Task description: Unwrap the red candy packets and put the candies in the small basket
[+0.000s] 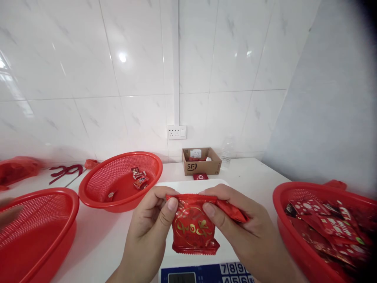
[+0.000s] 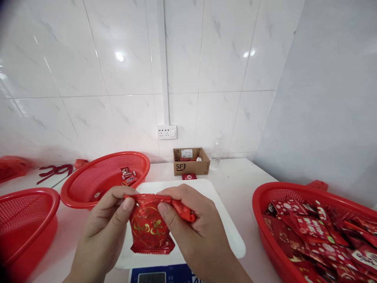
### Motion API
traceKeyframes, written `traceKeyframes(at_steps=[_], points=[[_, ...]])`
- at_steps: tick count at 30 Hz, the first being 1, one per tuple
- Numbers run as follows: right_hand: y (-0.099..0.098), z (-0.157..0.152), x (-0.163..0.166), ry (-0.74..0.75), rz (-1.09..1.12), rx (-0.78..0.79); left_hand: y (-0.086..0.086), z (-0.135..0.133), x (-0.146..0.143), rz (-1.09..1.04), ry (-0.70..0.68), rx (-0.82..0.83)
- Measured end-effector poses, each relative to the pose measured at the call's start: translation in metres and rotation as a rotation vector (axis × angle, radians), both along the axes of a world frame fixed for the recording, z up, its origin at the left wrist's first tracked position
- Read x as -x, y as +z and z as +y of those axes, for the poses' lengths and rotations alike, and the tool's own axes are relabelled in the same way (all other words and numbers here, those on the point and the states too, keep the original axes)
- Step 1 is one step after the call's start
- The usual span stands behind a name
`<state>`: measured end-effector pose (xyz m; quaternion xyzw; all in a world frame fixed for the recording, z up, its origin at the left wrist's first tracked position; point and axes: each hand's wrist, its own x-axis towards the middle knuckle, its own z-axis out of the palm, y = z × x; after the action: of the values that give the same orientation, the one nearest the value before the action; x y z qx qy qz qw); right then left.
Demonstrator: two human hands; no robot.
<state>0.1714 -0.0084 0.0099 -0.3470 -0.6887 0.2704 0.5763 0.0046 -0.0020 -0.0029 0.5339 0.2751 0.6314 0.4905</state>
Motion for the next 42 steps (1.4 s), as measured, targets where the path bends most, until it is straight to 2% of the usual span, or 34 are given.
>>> traceKeyframes(at_steps=[10, 15, 17, 20, 23, 26, 28, 31, 35, 39, 42], points=[[0.003, -0.005, 0.005, -0.05, 0.087, 0.053, -0.002, 0.002, 0.0, -0.012, 0.027, -0.014], [0.002, -0.004, 0.004, 0.006, 0.033, 0.069, 0.004, 0.004, 0.0, 0.054, -0.161, 0.098], [0.001, -0.003, 0.004, -0.019, 0.062, 0.069, 0.004, 0.005, 0.0, 0.104, -0.183, 0.096], [-0.002, -0.002, 0.004, -0.126, 0.148, 0.091, 0.003, 0.007, -0.001, 0.047, -0.059, 0.071], [-0.004, 0.0, 0.002, -0.17, 0.19, 0.144, 0.0, 0.011, -0.001, -0.159, 0.142, 0.05], [-0.007, 0.002, 0.004, -0.09, 0.198, 0.22, 0.0, 0.015, 0.0, -0.321, 0.28, 0.033], [-0.008, 0.003, 0.009, 0.014, 0.176, 0.253, 0.0, 0.015, 0.0, -0.331, 0.311, 0.026], [-0.007, 0.003, 0.016, 0.095, 0.087, 0.2, 0.0, 0.011, -0.002, -0.28, 0.276, 0.016], [-0.003, 0.003, 0.015, 0.022, -0.041, 0.127, 0.004, 0.003, -0.003, -0.206, 0.198, 0.052], [0.001, 0.002, 0.008, 0.027, -0.139, 0.115, 0.012, 0.0, 0.002, -0.065, 0.043, 0.117], [0.001, 0.002, 0.006, 0.037, -0.196, 0.107, 0.015, -0.001, 0.005, 0.065, 0.017, 0.123]])
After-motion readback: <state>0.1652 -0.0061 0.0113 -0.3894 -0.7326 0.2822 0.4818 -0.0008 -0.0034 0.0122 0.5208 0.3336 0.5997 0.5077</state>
